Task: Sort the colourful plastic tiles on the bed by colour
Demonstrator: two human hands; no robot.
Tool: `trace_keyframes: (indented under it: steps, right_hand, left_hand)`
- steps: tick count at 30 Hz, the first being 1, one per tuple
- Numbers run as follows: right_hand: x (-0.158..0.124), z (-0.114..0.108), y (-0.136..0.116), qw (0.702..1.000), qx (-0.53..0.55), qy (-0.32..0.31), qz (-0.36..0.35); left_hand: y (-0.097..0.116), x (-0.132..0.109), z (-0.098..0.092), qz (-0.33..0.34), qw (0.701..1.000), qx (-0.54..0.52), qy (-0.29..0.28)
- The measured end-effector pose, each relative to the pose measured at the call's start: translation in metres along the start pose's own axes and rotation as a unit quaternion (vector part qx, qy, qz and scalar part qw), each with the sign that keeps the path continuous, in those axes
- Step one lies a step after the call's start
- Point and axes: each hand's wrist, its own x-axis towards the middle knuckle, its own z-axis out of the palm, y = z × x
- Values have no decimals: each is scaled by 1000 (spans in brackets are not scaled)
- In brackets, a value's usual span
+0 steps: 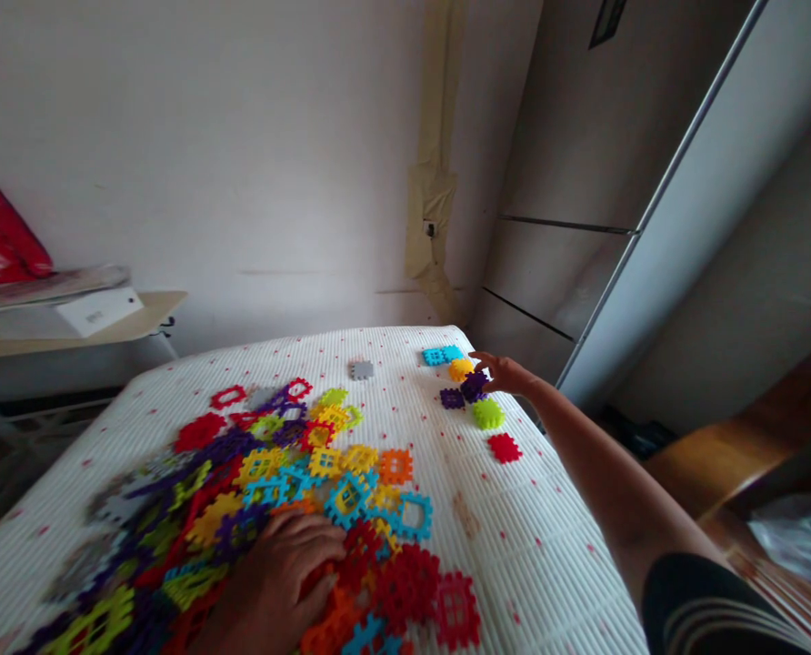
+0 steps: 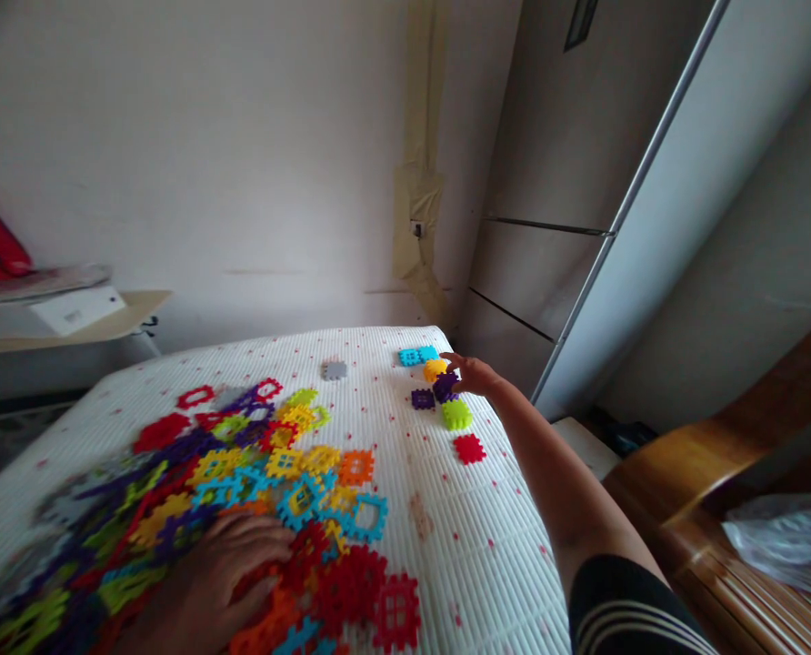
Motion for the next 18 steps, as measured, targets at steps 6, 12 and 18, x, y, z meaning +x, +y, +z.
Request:
trace_keyframes:
  steps: [6, 12, 18]
  right_hand:
    - [2, 3, 9, 1000, 1, -5, -6]
    - [5, 7, 16, 999, 21, -5, -27]
    - [9, 15, 25, 999, 16, -14, -34]
  left_hand:
    - [7, 1, -5, 1, 1000, -3, -2]
    - [20, 2, -13, -19, 999, -29, 8]
    - [24, 3, -17, -30, 999, -45, -8]
